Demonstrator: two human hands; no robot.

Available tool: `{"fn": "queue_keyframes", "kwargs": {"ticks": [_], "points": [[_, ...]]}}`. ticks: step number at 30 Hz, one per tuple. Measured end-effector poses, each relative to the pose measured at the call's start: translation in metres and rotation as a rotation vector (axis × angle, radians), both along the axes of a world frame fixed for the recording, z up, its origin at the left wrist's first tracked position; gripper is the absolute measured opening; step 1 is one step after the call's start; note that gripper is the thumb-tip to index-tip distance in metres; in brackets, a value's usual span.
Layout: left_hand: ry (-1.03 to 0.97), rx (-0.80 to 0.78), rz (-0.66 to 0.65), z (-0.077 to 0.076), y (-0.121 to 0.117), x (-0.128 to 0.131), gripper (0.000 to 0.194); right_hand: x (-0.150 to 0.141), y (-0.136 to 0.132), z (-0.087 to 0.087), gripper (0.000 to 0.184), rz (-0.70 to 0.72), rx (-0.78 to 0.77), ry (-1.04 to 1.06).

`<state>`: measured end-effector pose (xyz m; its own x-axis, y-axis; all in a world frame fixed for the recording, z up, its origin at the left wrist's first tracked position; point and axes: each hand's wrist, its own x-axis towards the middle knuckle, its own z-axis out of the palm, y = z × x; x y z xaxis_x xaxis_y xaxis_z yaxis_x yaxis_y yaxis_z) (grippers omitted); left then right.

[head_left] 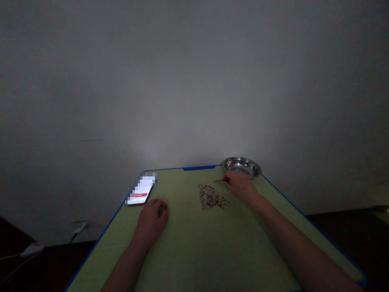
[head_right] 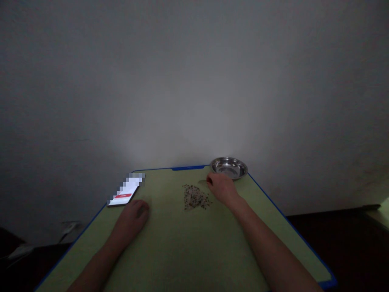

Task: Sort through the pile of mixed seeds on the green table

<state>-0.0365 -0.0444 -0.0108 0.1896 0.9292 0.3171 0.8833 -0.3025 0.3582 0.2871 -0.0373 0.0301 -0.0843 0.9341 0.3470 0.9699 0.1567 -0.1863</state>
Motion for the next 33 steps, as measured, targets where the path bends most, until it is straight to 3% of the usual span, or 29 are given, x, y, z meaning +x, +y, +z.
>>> {"fn": "queue_keyframes", "kwargs": {"ticks": [4, 9, 15, 23, 33], "points": [[0.003, 0.005, 0.006, -0.002, 0.002, 0.000, 0.018, 0.001, -0.007, -0.002, 0.019, 0.010, 0.034, 0.007], [-0.006, -0.001, 0.011, 0.002, -0.001, 0.002, 0.018, 0.008, -0.014, -0.003, 0.018, -0.033, -0.060, -0.153], [0.010, 0.013, 0.010, 0.002, 0.000, 0.002, 0.019, 0.009, -0.018, -0.014, 0.021, 0.003, -0.103, -0.287], [0.020, 0.012, 0.017, 0.000, 0.001, 0.002, 0.020, 0.017, -0.027, -0.020, 0.034, 0.111, -0.130, -0.314], [0.022, 0.019, 0.010, -0.001, 0.001, 0.003, 0.021, 0.025, -0.064, -0.018, 0.034, 0.135, -0.167, -0.338]]}}
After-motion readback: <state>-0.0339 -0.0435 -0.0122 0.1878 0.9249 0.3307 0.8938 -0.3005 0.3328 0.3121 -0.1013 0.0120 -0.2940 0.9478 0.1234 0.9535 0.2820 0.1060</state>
